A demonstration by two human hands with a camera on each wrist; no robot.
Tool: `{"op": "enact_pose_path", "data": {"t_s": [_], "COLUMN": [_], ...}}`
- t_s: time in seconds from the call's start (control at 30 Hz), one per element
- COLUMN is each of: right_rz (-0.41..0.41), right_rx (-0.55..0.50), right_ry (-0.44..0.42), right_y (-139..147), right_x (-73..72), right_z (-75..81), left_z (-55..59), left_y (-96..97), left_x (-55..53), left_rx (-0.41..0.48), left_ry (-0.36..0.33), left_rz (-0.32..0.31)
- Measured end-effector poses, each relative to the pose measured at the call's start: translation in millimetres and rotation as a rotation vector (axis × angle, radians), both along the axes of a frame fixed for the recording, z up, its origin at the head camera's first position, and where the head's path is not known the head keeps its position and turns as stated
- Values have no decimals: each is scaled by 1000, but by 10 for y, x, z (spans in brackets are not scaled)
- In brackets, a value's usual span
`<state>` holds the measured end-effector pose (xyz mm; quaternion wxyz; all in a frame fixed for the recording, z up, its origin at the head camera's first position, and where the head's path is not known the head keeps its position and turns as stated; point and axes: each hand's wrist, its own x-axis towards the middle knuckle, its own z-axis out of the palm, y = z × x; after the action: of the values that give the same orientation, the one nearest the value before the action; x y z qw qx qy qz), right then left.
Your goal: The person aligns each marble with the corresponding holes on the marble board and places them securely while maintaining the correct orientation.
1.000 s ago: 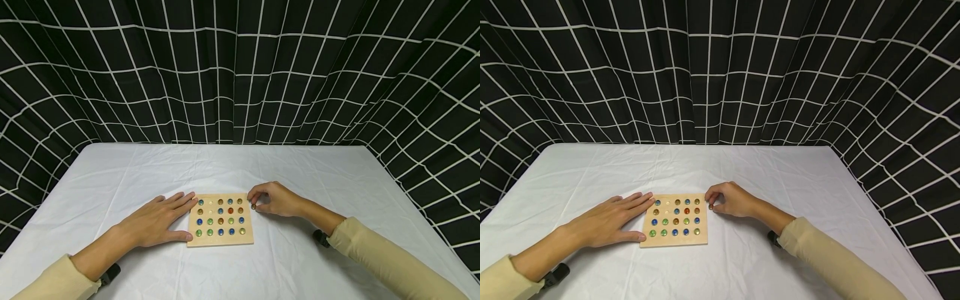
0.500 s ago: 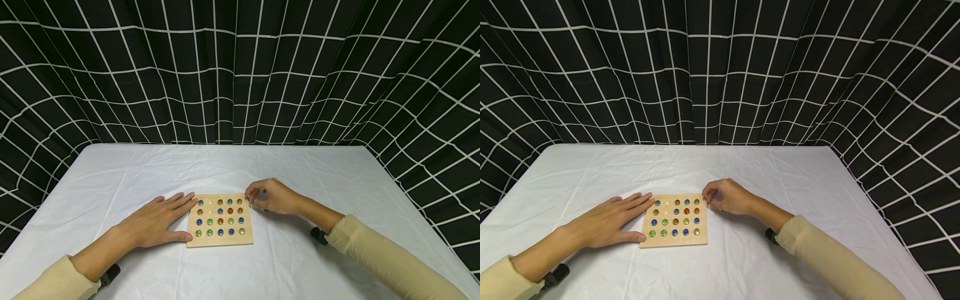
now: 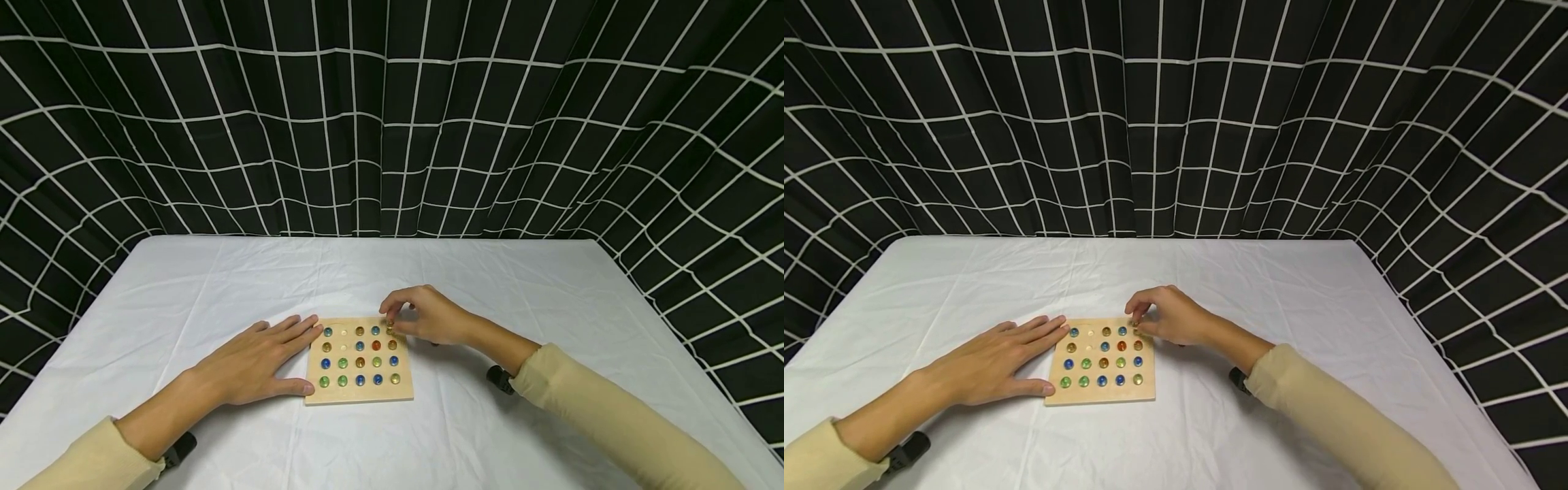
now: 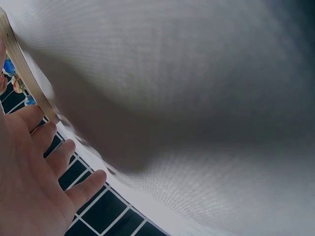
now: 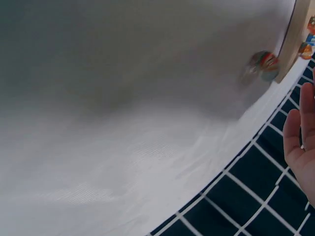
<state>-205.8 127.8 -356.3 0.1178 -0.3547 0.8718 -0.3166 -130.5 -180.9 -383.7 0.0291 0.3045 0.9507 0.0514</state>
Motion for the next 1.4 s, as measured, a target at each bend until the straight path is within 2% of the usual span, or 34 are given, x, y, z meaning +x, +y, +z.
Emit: {"op": "enact_pose_path", "data": {"t_s": [0.33, 0.73, 1.03, 1.27, 1.4], "right_rz": [42, 143, 156, 167, 159], "right_rx": [-20, -12, 34, 88, 85], "right_ry": [-63, -25, -34, 14, 21], "right_y": [-295, -524, -632, -672, -654], "right_x": [34, 83, 127, 128, 122], "right_z": [-8, -57, -50, -79, -45], "left_z": [-4, 14, 14, 14, 11], "left_y": [-16, -18, -23, -24, -26], "left_x": [-7, -1, 2, -1, -1], "left_rx": [-10, -12, -5, -7, -9], "left_ry": [-8, -16, -20, -14, -10], "left_rz": [-1, 5, 4, 1, 1]}}
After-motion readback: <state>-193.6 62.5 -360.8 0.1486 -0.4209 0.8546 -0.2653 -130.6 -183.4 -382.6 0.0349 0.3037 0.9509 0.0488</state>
